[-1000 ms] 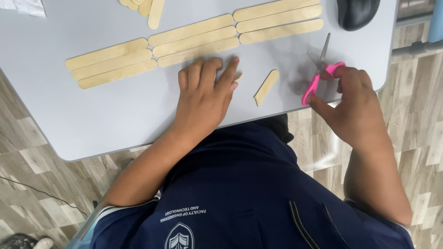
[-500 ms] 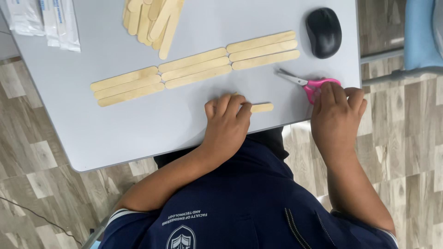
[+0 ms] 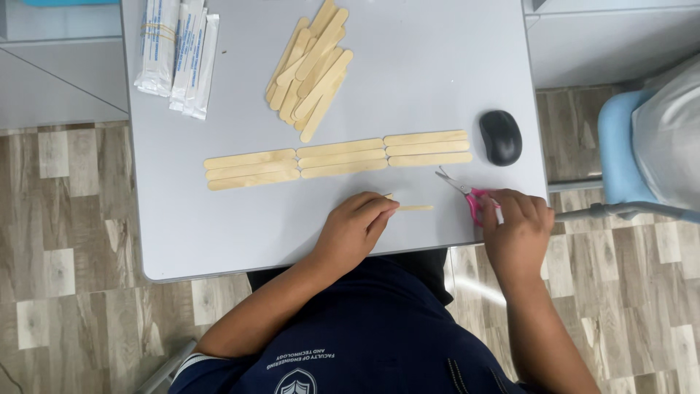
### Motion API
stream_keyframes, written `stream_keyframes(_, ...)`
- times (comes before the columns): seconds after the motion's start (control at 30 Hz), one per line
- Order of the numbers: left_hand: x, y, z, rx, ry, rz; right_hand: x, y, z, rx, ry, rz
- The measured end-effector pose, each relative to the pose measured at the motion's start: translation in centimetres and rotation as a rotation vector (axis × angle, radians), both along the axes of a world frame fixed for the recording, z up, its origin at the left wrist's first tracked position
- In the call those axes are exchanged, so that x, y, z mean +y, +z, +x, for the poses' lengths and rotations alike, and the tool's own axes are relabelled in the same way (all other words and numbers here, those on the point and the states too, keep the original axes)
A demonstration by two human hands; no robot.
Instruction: The person arranges multiple popsicle sticks in parallel rows on a white table. They cut one stick with scissors, then use a hot glue gun to attach the cut piece to the assembled rows. The person continues to align and press the sticks into place.
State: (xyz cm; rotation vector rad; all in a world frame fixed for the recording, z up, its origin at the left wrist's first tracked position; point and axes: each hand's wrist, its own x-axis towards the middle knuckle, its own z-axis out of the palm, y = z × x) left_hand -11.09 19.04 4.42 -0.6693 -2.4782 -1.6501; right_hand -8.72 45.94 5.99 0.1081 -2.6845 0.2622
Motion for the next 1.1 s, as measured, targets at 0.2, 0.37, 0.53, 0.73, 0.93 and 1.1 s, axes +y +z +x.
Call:
stream_keyframes(0.2, 0.4, 0.0, -0.8, 0.123, 0.028, -0.007, -5.6, 0.9, -1.0, -0.203, 0.259, -0.579)
stream_keyframes(0.37, -0.4, 1.3, -1.4, 0.093, 0.032, 0.019, -7.4, 0.5, -2.7, -0.38, 0.212, -0.762)
stream_keyframes(0.53, -1.2, 1.8, -2.7, -0.163, 0.008, 0.076, -6.3, -1.0, -2.8, -0.387, 0.187, -0.916)
stream_keyframes(0.73, -1.9, 0.9, -4.8, -0.145, 0.125, 0.148, -4.1, -2.1, -2.7, -0.271, 0.162, -1.325)
stream_keyframes(0.93, -1.0, 1.9, -4.7, -0.199, -0.031, 0.247, -6.1, -1.8, -3.9, -0.3, 0.146, -1.339)
stream_keyframes(1.1, -0.7, 2.4, -3.8, -0.292, -0.096, 0.397, -7.9, -1.8, -3.1, -0.345, 0.223, -1.332)
